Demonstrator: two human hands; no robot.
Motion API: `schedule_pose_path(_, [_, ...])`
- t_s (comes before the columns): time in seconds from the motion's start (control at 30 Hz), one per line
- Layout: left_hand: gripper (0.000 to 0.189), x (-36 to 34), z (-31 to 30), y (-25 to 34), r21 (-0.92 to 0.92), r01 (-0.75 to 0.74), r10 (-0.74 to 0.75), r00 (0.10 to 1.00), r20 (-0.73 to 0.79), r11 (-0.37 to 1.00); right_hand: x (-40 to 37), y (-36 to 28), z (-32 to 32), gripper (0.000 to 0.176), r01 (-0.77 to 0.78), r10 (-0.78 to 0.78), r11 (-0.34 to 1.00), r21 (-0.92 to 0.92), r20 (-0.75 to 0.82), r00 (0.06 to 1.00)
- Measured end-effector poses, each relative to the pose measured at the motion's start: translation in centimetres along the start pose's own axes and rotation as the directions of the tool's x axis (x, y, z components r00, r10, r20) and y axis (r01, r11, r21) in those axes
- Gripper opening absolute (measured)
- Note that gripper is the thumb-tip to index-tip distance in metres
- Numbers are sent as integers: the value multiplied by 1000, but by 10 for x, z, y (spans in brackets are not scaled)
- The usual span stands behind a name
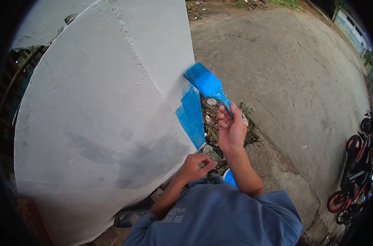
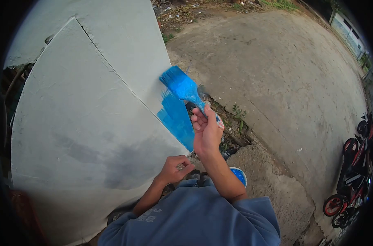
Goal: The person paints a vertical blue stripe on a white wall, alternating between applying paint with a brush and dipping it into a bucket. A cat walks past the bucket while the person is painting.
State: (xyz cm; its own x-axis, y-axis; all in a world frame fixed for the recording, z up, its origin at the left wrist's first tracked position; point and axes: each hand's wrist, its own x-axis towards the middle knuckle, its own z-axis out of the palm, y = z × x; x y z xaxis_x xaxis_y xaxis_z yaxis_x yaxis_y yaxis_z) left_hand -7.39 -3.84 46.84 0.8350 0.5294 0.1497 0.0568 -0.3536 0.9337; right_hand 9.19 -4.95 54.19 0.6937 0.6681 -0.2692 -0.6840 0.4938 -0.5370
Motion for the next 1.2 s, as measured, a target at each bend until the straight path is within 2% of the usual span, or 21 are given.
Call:
schedule_pose_path(0.1, [16, 0, 2, 2, 8, 9, -9, 1000, 5, 1000, -4, -7, 9, 21, 58, -74, 993, 105, 157, 985])
schedule_pose_path(0.13, [16, -1, 2, 2, 10, 12, -12, 1000, 3, 1000, -1, -1, 6, 21, 53, -70, 993, 107, 158, 985])
schedule_pose_path(0.2, [17, -3, 3, 2, -3, 32, -32, 999, -12, 999, 11, 19, -8, 18, 29, -26, 999, -21, 123, 992])
schedule_pose_path(0.27, [17, -6, 3, 1, -1, 35, -35, 999, -13, 999, 17, 40, -27, 18, -1, 4, 999, -38, 83, 997])
schedule_pose_path(0.4, [20, -8, -3, -3, 54, 55, -55, 998, -5, 997, 32, 82, -85, 20, -48, 44, 993, -111, -33, 998])
schedule_pose_path(0.47, [20, -9, -2, -5, 53, 62, -62, 998, -8, 997, 36, 98, -109, 19, -79, 44, 977, -200, -173, 984])
schedule_pose_path(0.53, [21, -9, 0, -6, 49, 66, -66, 998, -4, 997, 40, 110, -130, 17, -71, 25, 972, -225, -205, 979])
schedule_pose_path(0.6, [22, -6, 1, -5, 45, 63, -62, 998, -8, 997, 44, 119, -151, 17, -115, 16, 949, -294, -318, 948])
schedule_pose_path(0.67, [22, -5, 5, -4, 43, 49, -50, 999, 3, 998, 44, 125, -164, 17, -114, -3, 937, -330, -333, 943])
schedule_pose_path(0.73, [22, -4, 6, -2, 40, 39, -40, 999, 11, 998, 41, 128, -169, 17, -260, 71, 892, -371, -452, 889])
schedule_pose_path(0.87, [22, -5, 8, -1, 41, 45, -45, 999, 10, 998, 40, 130, -148, 17, -246, 112, 913, -325, -379, 919])
schedule_pose_path(0.97, [22, -7, 8, -2, 45, 45, -45, 999, -4, 998, 34, 109, -108, 14, -220, 150, 944, -245, -273, 950])
schedule_pose_path(1.1, [21, -7, 6, -3, 31, 42, -41, 999, -17, 999, 18, 74, -66, 15, -222, 176, 958, -183, -239, 955])
schedule_pose_path(1.17, [20, -7, 6, -2, 17, 63, -63, 998, -24, 998, 13, 58, -52, 17, -198, 187, 977, -80, -127, 974])
schedule_pose_path(1.2, [20, -7, 6, -1, 5, 82, -82, 996, -27, 997, 8, 48, -43, 17, -200, 189, 976, -82, -128, 974])
